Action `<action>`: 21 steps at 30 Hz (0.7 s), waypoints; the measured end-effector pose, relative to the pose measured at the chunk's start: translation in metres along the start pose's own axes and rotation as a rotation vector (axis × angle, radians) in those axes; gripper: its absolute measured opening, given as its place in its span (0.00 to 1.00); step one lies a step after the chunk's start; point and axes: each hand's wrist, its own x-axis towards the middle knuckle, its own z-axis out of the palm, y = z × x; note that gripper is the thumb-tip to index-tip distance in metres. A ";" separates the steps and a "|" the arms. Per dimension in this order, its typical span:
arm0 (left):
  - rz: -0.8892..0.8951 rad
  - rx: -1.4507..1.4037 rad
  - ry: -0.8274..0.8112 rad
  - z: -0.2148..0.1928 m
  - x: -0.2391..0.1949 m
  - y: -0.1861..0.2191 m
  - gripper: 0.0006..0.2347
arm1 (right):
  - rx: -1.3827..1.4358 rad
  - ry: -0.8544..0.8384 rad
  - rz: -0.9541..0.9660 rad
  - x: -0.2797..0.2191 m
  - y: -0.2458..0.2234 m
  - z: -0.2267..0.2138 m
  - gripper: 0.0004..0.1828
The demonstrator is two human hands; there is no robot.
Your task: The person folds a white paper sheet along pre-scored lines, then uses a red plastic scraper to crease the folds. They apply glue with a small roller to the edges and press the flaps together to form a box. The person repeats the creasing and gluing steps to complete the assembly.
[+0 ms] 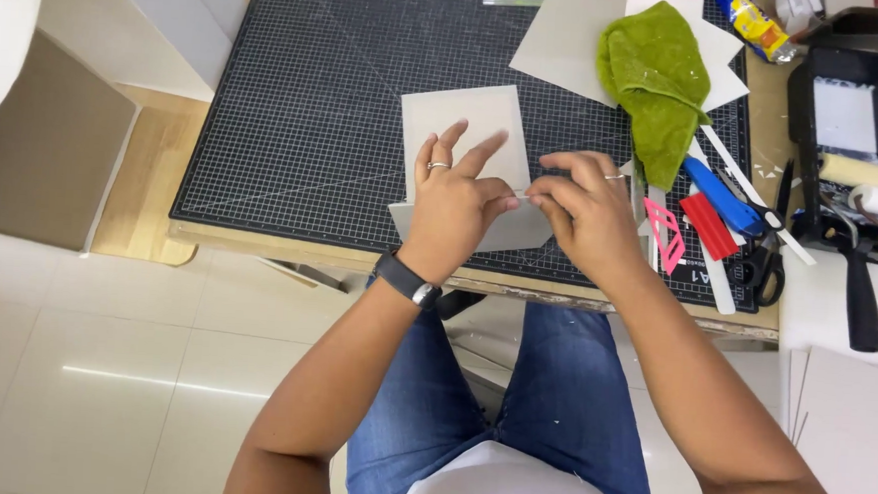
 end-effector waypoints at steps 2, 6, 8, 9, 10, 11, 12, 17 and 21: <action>0.039 0.024 0.103 -0.015 -0.011 0.001 0.06 | -0.074 -0.025 -0.015 -0.001 -0.003 -0.001 0.04; 0.020 -0.034 0.210 -0.029 -0.033 -0.011 0.07 | -0.125 -0.135 0.028 0.000 -0.018 -0.009 0.05; -0.015 -0.013 0.136 -0.021 -0.023 -0.016 0.07 | -0.117 -0.082 -0.026 0.006 -0.019 -0.008 0.03; -0.049 0.008 0.059 -0.019 -0.020 -0.020 0.07 | -0.106 -0.027 -0.076 0.009 -0.020 -0.006 0.04; -0.042 0.010 0.067 -0.016 -0.019 -0.025 0.07 | -0.111 -0.020 -0.081 0.011 -0.027 -0.003 0.04; -0.059 0.004 0.014 -0.013 -0.016 -0.030 0.06 | -0.067 0.000 -0.076 0.013 -0.032 0.000 0.02; -0.076 -0.004 -0.045 -0.009 -0.017 -0.033 0.06 | -0.021 0.016 -0.066 0.012 -0.039 0.003 0.02; -0.026 0.066 0.056 -0.032 -0.028 -0.041 0.08 | -0.129 -0.017 -0.074 0.012 -0.031 0.020 0.05; -0.136 -0.128 0.073 -0.049 -0.045 -0.051 0.05 | -0.168 -0.087 -0.051 0.012 -0.031 0.023 0.05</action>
